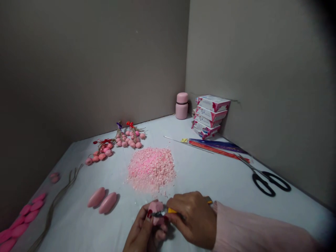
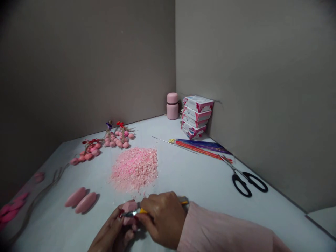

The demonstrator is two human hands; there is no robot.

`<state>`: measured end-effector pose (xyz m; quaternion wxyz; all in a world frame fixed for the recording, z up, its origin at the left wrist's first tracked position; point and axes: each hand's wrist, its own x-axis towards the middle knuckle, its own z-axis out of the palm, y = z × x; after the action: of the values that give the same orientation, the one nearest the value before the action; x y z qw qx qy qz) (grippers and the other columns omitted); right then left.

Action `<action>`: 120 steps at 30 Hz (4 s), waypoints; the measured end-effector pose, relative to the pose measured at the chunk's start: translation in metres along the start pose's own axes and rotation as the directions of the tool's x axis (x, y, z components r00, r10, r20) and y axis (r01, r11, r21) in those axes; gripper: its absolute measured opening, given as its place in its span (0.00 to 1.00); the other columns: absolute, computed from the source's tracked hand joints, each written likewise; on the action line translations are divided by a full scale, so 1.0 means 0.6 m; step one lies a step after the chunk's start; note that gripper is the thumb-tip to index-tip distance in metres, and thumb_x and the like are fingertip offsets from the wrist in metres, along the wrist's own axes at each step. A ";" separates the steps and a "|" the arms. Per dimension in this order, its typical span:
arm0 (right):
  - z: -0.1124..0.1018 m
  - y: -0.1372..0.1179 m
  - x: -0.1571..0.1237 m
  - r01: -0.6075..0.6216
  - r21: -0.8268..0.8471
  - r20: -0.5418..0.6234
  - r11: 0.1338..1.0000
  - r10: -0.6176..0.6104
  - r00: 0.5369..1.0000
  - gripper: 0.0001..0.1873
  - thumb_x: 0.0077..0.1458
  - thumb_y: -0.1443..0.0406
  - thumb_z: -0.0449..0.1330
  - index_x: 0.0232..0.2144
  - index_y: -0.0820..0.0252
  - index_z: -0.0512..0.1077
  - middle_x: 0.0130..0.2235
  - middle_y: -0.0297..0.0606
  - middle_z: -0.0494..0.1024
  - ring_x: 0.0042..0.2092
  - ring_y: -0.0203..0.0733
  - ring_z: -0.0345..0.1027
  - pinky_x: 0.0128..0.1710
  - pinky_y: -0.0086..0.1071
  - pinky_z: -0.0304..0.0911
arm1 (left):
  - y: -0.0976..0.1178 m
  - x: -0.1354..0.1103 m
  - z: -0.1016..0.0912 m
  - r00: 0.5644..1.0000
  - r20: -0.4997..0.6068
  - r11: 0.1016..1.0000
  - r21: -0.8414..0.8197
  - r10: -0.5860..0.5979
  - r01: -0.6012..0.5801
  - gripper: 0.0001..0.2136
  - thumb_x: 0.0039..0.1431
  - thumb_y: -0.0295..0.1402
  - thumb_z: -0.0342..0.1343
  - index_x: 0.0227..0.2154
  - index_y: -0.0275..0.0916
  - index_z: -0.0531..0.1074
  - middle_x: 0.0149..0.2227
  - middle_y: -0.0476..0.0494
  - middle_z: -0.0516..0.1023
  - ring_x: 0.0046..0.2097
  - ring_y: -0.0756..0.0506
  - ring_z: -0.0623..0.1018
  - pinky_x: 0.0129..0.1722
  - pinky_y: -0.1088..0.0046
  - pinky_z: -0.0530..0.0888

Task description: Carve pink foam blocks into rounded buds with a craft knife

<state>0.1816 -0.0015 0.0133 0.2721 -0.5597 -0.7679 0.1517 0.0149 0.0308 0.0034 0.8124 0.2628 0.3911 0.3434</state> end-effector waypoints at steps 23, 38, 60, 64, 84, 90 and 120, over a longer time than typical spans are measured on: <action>-0.002 0.003 0.001 -0.012 0.051 -0.032 0.999 0.014 0.999 0.11 0.58 0.61 0.49 0.25 0.57 0.62 0.24 0.32 0.70 0.27 0.37 0.64 0.26 0.29 0.47 | -0.007 0.005 -0.010 0.993 0.093 0.996 0.049 0.074 -0.079 0.14 0.44 0.39 0.65 0.35 0.38 0.78 0.24 0.47 0.76 0.26 0.53 0.72 0.26 0.79 0.66; -0.006 -0.002 -0.003 0.033 0.107 -0.033 0.994 -0.030 0.999 0.10 0.58 0.62 0.48 0.26 0.57 0.63 0.26 0.32 0.71 0.28 0.36 0.64 0.28 0.28 0.50 | 0.005 -0.006 0.006 0.998 -0.038 0.998 0.045 0.053 -0.051 0.15 0.41 0.34 0.68 0.36 0.42 0.76 0.28 0.47 0.78 0.29 0.51 0.75 0.24 0.79 0.67; -0.008 0.000 0.001 -0.070 0.048 -0.036 0.996 0.072 0.997 0.11 0.56 0.63 0.49 0.23 0.57 0.61 0.22 0.30 0.67 0.24 0.35 0.61 0.24 0.28 0.47 | 0.006 -0.005 -0.003 0.998 0.056 0.991 0.127 0.039 -0.045 0.15 0.46 0.40 0.63 0.37 0.40 0.78 0.22 0.49 0.74 0.25 0.53 0.67 0.28 0.79 0.64; -0.010 -0.001 0.003 -0.086 0.026 -0.026 0.996 0.086 0.996 0.12 0.57 0.62 0.49 0.23 0.58 0.61 0.22 0.30 0.67 0.23 0.35 0.61 0.24 0.28 0.47 | 0.006 -0.007 -0.002 0.996 0.060 0.987 0.143 0.064 -0.072 0.12 0.48 0.39 0.62 0.35 0.39 0.78 0.22 0.49 0.73 0.25 0.53 0.67 0.28 0.79 0.64; -0.020 0.023 0.010 -0.206 -0.122 -0.036 0.971 0.203 0.979 0.17 0.61 0.58 0.47 0.22 0.57 0.63 0.20 0.30 0.67 0.23 0.35 0.61 0.24 0.29 0.44 | 0.008 -0.019 0.005 1.000 -0.001 0.989 0.149 -0.015 0.015 0.14 0.43 0.39 0.66 0.34 0.41 0.77 0.29 0.50 0.77 0.28 0.53 0.73 0.31 0.77 0.68; -0.014 0.008 0.000 -0.075 0.040 -0.027 0.996 0.076 0.997 0.13 0.59 0.61 0.48 0.24 0.57 0.62 0.23 0.30 0.68 0.25 0.35 0.63 0.26 0.28 0.49 | 0.015 -0.015 0.008 0.998 0.038 0.995 0.085 -0.050 0.046 0.14 0.45 0.35 0.65 0.37 0.43 0.76 0.34 0.48 0.79 0.33 0.51 0.76 0.36 0.77 0.70; -0.019 0.009 0.003 -0.086 0.114 -0.058 0.990 0.093 0.994 0.12 0.58 0.62 0.49 0.23 0.57 0.63 0.21 0.29 0.65 0.23 0.33 0.59 0.25 0.27 0.46 | 0.013 -0.017 0.008 0.998 0.052 0.984 0.173 0.040 -0.048 0.13 0.46 0.39 0.64 0.36 0.43 0.74 0.34 0.48 0.77 0.36 0.49 0.76 0.36 0.75 0.67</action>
<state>0.1922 0.0008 0.0202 0.3199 -0.5823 -0.7233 0.1883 0.0113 0.0269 0.0164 0.7877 0.3496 0.3941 0.3193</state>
